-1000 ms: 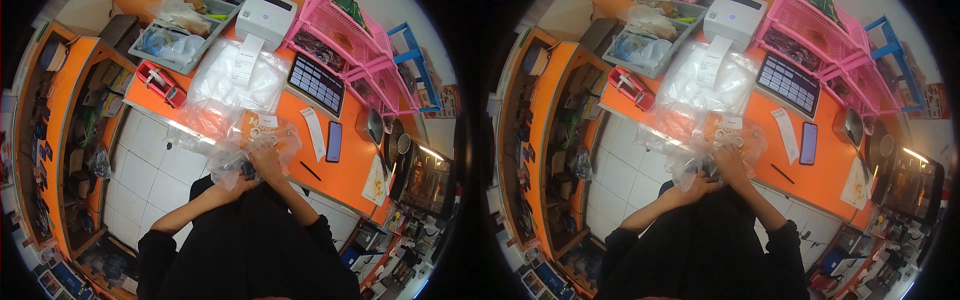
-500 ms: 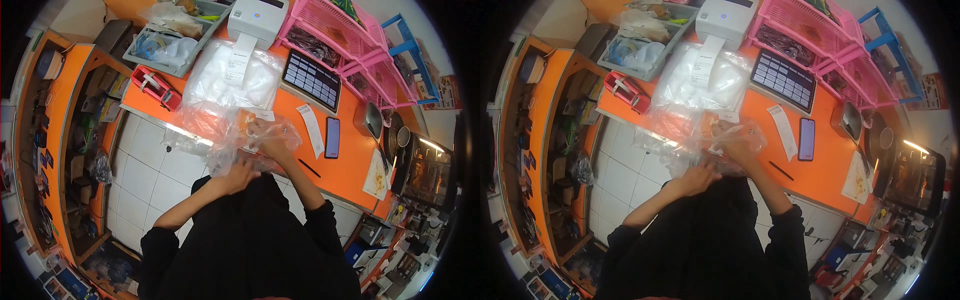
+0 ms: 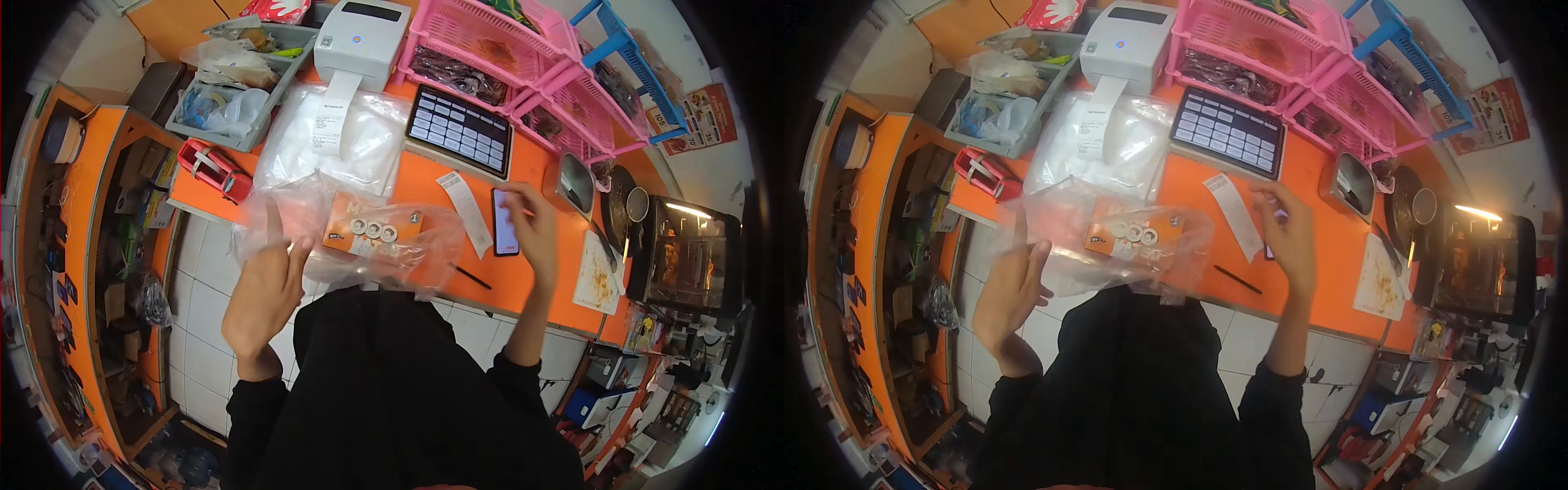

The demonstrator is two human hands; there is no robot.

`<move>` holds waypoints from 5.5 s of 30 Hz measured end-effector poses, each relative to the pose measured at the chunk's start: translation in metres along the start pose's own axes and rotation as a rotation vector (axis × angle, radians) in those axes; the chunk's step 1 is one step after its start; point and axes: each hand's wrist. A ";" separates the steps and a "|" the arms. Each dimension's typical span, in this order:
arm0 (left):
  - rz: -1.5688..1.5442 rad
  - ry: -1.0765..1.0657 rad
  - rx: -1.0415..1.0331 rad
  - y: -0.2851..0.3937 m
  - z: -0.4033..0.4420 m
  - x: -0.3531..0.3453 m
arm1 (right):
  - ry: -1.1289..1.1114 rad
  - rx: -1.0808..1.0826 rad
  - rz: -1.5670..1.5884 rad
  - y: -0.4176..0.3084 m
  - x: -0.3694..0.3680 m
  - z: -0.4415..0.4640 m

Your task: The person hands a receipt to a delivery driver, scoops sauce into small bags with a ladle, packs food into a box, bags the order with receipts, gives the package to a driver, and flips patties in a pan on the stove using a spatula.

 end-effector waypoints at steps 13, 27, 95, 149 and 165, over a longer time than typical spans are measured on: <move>-0.082 1.075 -0.017 0.029 0.006 -0.008 | 0.146 0.516 0.467 0.009 -0.049 0.055; -0.887 0.781 -0.045 0.026 0.005 -0.009 | -0.877 0.204 -0.355 0.030 -0.199 0.077; -0.982 0.222 -0.565 -0.063 0.146 -0.147 | -0.727 0.136 -1.188 -0.043 -0.094 -0.036; -1.032 0.987 0.132 0.060 0.109 -0.231 | -0.260 0.954 -0.142 0.131 -0.139 0.014; -0.862 0.917 0.175 0.049 0.105 -0.247 | -0.687 0.870 -0.261 0.037 -0.180 0.030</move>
Point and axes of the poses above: each hand's wrist, its own z-axis towards the middle knuckle, its own x-axis out of the back of the hand, y = z × x, and after that the axes turned 3 degrees about x, right-handed
